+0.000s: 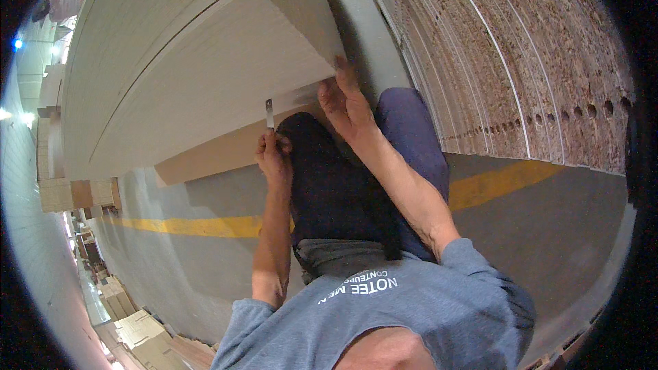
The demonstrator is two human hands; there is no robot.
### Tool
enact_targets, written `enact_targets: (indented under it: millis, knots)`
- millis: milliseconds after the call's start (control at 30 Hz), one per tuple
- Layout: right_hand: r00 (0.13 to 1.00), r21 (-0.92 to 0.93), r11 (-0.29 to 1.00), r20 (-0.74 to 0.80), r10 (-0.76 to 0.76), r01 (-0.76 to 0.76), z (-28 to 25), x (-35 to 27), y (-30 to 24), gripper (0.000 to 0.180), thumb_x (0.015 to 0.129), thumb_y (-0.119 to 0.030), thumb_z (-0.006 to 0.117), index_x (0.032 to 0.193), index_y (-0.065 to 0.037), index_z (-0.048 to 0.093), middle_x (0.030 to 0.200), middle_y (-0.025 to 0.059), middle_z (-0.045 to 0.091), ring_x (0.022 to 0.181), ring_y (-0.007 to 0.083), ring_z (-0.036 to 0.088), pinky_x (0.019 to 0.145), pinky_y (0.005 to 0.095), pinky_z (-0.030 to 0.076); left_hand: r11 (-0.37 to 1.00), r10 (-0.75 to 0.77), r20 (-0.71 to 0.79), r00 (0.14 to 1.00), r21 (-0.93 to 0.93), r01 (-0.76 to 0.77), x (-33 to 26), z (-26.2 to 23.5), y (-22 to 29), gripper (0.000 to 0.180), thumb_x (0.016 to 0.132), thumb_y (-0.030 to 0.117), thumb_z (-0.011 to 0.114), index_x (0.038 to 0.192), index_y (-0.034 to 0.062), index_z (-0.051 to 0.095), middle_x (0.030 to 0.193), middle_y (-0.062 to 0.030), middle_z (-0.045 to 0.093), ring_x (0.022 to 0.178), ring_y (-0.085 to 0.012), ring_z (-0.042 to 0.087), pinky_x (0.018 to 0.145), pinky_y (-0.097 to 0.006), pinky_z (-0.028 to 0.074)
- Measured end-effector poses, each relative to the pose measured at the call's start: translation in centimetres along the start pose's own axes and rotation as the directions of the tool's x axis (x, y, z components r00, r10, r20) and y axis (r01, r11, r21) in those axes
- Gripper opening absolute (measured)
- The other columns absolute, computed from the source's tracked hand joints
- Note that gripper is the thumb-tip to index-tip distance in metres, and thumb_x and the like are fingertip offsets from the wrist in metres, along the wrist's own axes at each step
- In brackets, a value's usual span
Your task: The person peels and applies a thin white strip to the edge of a stack of large white panels and then uses a small blade to scrape the edges and corners of the panels while kneeling on the floor.
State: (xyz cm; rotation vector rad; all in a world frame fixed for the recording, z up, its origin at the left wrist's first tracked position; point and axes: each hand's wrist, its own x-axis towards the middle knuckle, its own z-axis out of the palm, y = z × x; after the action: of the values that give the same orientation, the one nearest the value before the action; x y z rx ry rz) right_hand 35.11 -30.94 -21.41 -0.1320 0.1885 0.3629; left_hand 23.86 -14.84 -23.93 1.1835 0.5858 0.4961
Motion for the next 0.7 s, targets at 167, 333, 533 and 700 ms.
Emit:
enact_targets:
  millis: [167, 333, 533, 700]
  knots:
    - [0.98, -0.459, 0.867, 0.094, -0.173, 0.197, 0.1, -1.0, -1.5, 0.047, 0.078, -0.016, 0.072, 0.122, -0.014, 0.054, 0.109, 0.0016, 0.057, 0.092, 0.0168, 0.055, 0.081, 0.0291, 0.049, 1.0, -0.012, 0.007, 1.0, 0.013, 0.011, 0.1, -0.6, 0.0, 0.019, 0.092, 0.019, 0.058, 0.079, 0.0055, 0.054, 0.064, -0.005, 0.055, 0.053, -0.012, 0.048, 0.049, -0.024, 0.038]
    - [0.749, -0.82, 0.018, 0.514, -0.417, 0.572, 1.4, -0.3, -2.4, 0.052, 0.07, -0.009, 0.078, 0.118, -0.01, 0.058, 0.102, 0.0031, 0.061, 0.089, 0.0151, 0.058, 0.07, 0.0267, 0.05, 0.998, -0.036, -0.02, 0.999, -0.055, 0.035, 0.0, -0.9, -0.5, 0.02, 0.092, 0.02, 0.058, 0.078, 0.0056, 0.053, 0.063, -0.0052, 0.055, 0.055, -0.0117, 0.048, 0.05, -0.024, 0.037]
    - [0.851, -0.796, 0.302, 0.473, -0.228, 0.524, 0.0, 2.6, -5.1, 0.031, 0.075, -0.012, 0.077, 0.103, -0.003, 0.065, 0.084, 0.0005, 0.064, 0.075, 0.0079, 0.055, 0.064, 0.0239, 0.048, 0.999, 0.028, 0.022, 0.999, -0.031, -0.028, 0.2, -0.6, -0.5, 0.024, 0.093, 0.021, 0.056, 0.076, 0.0053, 0.052, 0.064, -0.0055, 0.054, 0.054, -0.012, 0.045, 0.05, -0.025, 0.035]
    - [0.842, -0.847, 0.089, 0.5, -0.202, 0.524, 0.5, 2.4, -8.1, 0.039, 0.081, -0.025, 0.072, 0.108, 0.001, 0.061, 0.094, 0.0063, 0.064, 0.081, 0.0152, 0.059, 0.071, 0.0277, 0.049, 0.996, -0.021, 0.015, 1.0, -0.088, 0.022, -0.8, 0.7, 0.8, 0.024, 0.094, 0.02, 0.055, 0.075, 0.005, 0.052, 0.064, -0.0058, 0.054, 0.054, -0.0123, 0.044, 0.05, -0.026, 0.035]
